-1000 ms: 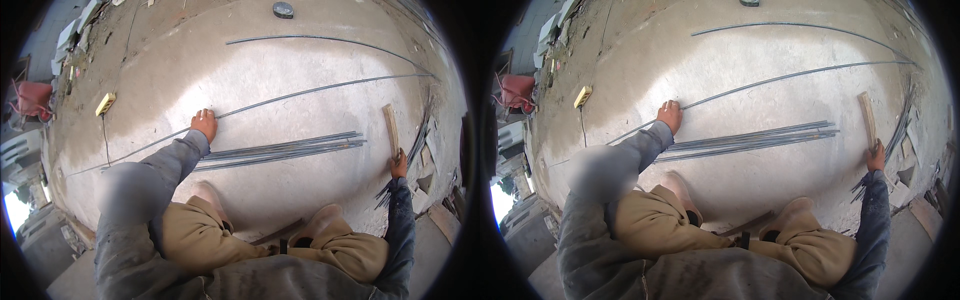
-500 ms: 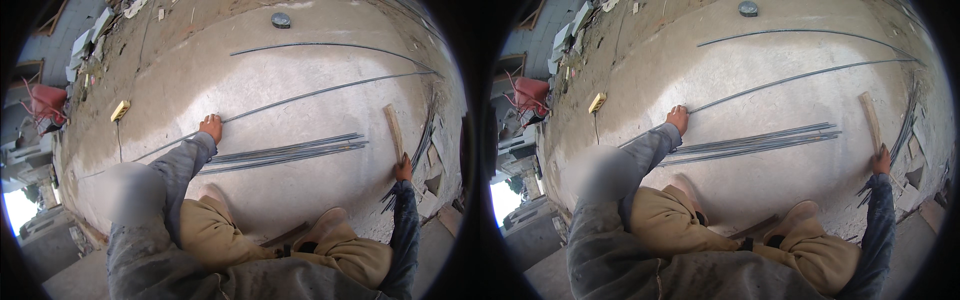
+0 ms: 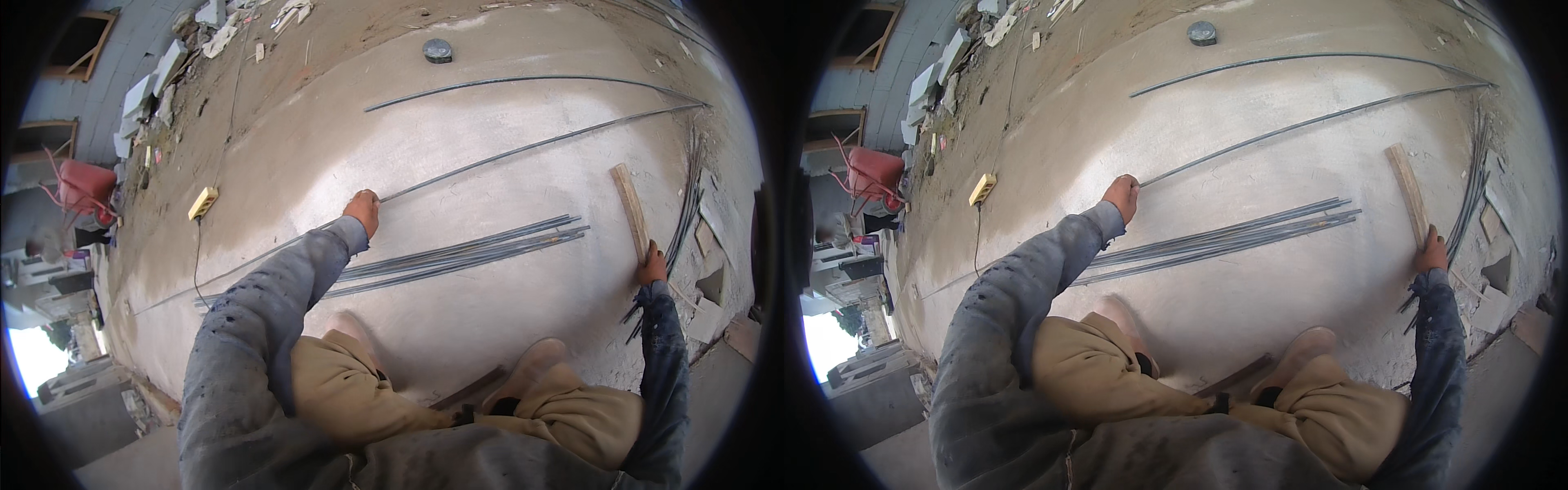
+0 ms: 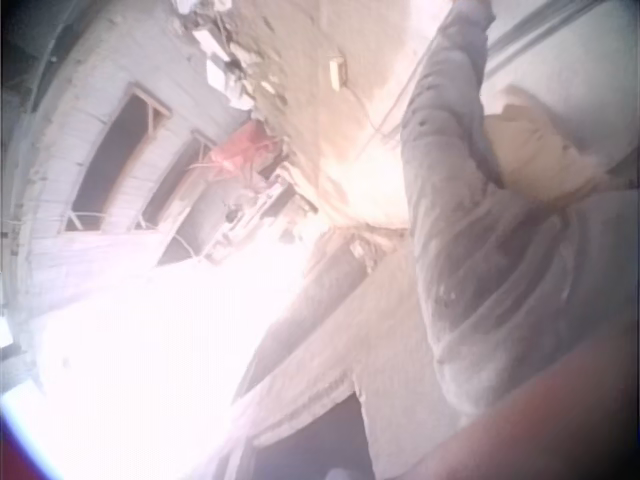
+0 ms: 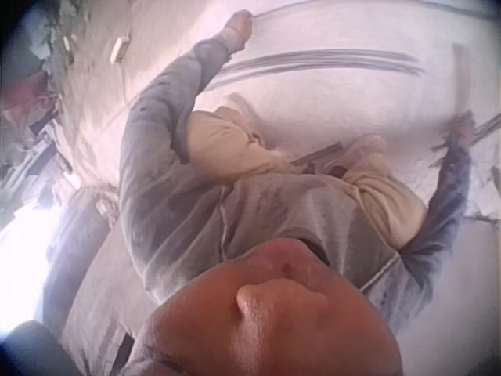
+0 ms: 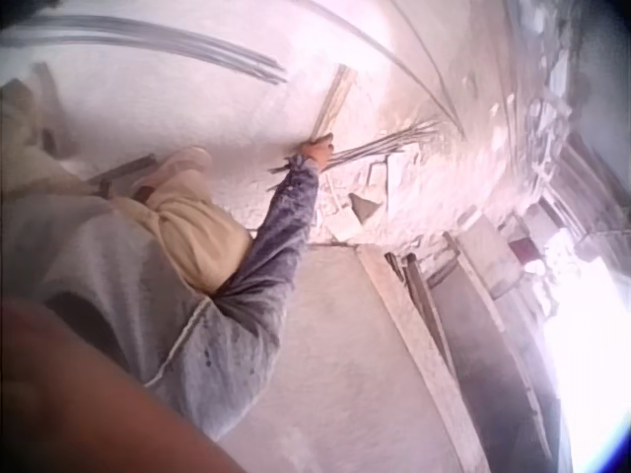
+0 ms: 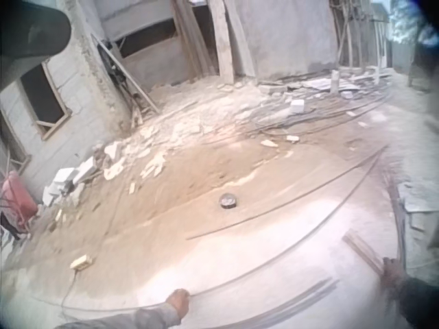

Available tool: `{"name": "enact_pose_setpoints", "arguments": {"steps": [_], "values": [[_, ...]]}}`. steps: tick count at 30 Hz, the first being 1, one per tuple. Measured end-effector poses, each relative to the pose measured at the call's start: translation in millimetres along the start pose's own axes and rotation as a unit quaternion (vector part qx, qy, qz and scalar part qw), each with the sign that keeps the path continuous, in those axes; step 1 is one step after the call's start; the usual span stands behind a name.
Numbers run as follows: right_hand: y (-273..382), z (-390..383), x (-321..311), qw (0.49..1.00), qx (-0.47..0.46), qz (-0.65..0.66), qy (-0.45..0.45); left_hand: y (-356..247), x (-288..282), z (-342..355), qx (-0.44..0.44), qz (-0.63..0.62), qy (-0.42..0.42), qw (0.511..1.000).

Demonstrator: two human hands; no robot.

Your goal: The person organizes a bundle of metal rods on a concrete floor, aligns one rod against a wooden block, and cuts through it using an angle grinder.

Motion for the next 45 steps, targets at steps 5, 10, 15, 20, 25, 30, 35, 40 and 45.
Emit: {"name": "enact_pose_setpoints", "arguments": {"steps": [5, 10, 15, 20, 25, 30, 35, 40, 45], "values": [[35, -25, -24, 0.996, 0.024, 0.051, 0.068, -87, 18, 29, 0.0, -0.045, 0.006, 0.999], [101, -44, -60, 0.989, -0.033, 0.115, 0.09, -192, 60, 47, -0.013, -0.081, 0.037, 0.996], [206, -65, -68, 0.97, -0.09, 0.166, 0.153, -264, 109, 39, -0.042, -0.117, 0.054, 0.991], [236, -90, -43, 0.964, -0.081, 0.225, 0.118, -282, 128, 23, -0.042, -0.134, 0.061, 0.988], [279, -106, -54, 0.955, -0.162, 0.208, 0.135, -285, 114, 17, -0.016, -0.14, 0.032, 0.99], [304, -108, -45, 0.953, -0.148, 0.216, 0.155, -281, 115, 12, 0.004, -0.169, 0.027, 0.985], [294, -93, -46, 0.961, -0.136, 0.208, 0.124, -273, 126, -1, 0.024, -0.142, 0.015, 0.989], [293, -74, -67, 0.956, -0.131, 0.17, 0.2, -266, 122, -6, 0.02, -0.176, 0.002, 0.984], [286, -37, -102, 0.948, -0.264, 0.172, -0.042, -260, 120, -5, -0.014, -0.169, 0.013, 0.985]]}}
Point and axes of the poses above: each hand's wrist, its own z-axis towards the middle knuckle, its own x-axis out of the palm, y = z × x, the point moved 8 cm from there along z, towards the middle knuckle, and after that the axes turned 7 degrees about -y, right-handed, at the moved point
